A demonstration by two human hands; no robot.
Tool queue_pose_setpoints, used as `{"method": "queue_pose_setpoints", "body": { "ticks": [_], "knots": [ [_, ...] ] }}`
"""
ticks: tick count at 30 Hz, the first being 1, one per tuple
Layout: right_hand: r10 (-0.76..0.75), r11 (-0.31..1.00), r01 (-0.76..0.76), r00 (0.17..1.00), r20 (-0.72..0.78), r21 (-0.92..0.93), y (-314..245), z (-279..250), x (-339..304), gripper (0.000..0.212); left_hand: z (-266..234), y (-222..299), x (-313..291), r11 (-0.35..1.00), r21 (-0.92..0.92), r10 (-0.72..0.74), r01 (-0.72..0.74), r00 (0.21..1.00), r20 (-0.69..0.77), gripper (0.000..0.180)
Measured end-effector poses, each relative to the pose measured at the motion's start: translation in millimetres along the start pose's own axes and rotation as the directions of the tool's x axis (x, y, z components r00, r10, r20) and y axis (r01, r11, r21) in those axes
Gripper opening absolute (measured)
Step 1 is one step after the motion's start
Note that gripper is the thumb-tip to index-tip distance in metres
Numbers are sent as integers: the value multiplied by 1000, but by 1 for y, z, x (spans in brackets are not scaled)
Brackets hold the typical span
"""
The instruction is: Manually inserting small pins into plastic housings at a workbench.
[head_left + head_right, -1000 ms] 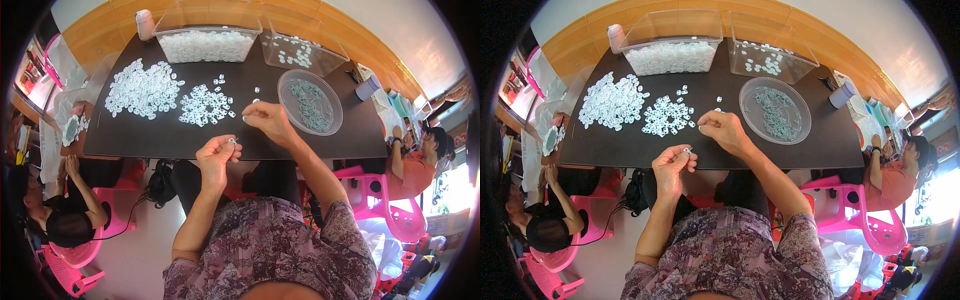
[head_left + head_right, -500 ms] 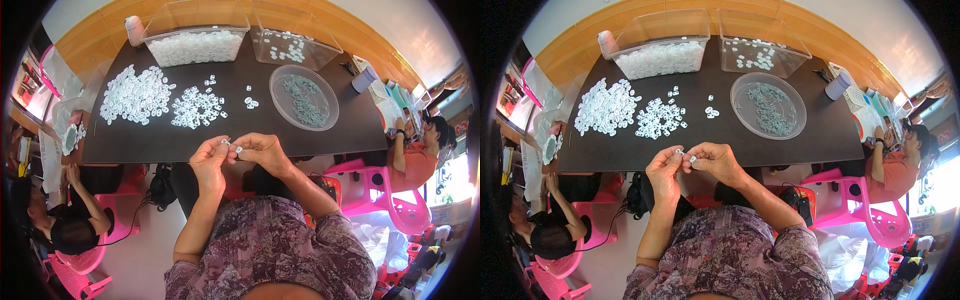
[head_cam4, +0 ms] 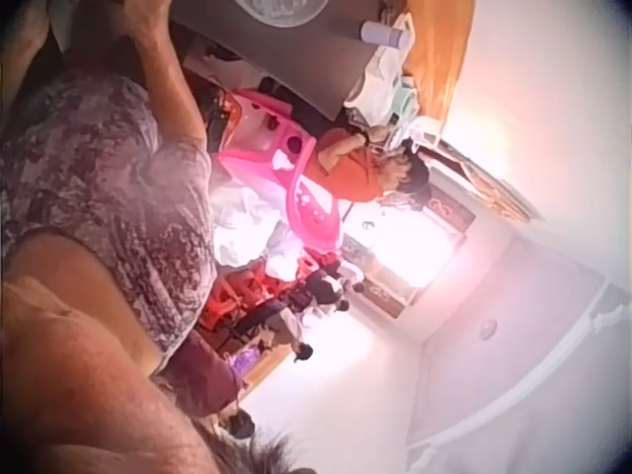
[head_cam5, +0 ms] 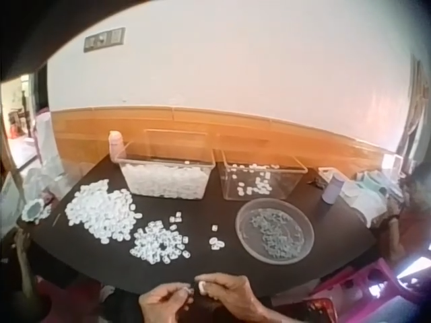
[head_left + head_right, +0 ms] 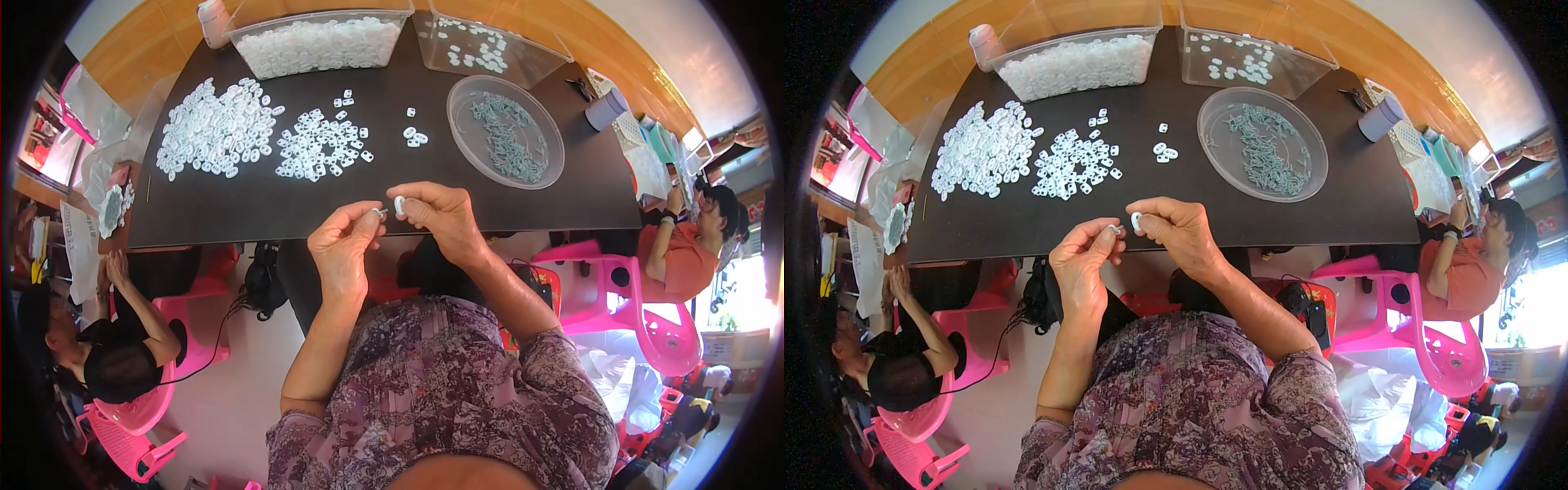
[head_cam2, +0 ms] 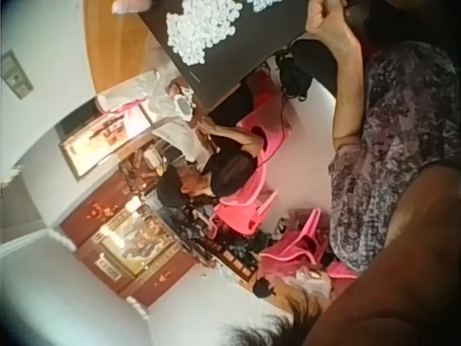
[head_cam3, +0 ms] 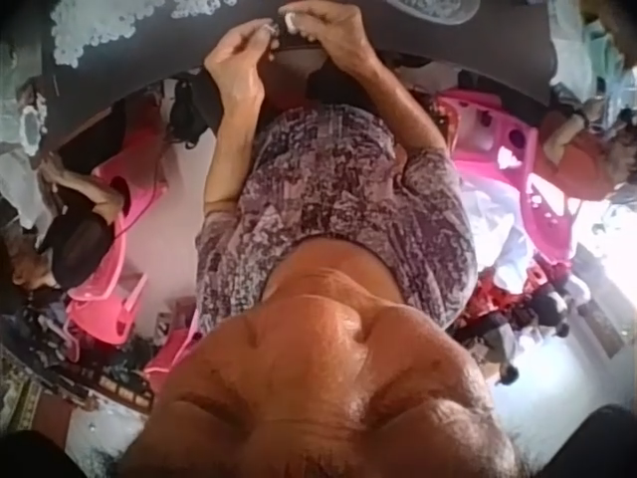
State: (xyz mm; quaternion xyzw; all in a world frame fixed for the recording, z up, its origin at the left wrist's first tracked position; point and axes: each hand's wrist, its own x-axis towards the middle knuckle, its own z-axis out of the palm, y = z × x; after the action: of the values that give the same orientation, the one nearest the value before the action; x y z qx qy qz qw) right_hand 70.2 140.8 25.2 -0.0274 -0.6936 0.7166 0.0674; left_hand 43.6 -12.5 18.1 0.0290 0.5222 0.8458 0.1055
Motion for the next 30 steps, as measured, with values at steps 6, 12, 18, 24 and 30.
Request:
{"method": "queue_pose_setpoints", "body": {
  "ticks": [6,12,18,24,30],
  "knots": [
    [29,999,-28,999,-27,40,-1,0,0,16,1,3,-5,999,10,-41,40,999,8,15],
    [-60,998,60,997,-54,-1,2,5,0,16,3,0,-5,999,37,-31,32,999,-16,11],
    [-79,995,76,996,-41,-56,0,8,0,15,2,-1,-4,999,39,-7,8,1000,-20,10],
    [-86,992,80,995,-57,-99,8,9,2,14,2,0,-5,999,40,-15,16,999,-31,9],
    [-125,978,119,992,-23,-172,8,10,2,14,0,-4,-4,999,37,2,-1,1000,-24,9]
  ]
}}
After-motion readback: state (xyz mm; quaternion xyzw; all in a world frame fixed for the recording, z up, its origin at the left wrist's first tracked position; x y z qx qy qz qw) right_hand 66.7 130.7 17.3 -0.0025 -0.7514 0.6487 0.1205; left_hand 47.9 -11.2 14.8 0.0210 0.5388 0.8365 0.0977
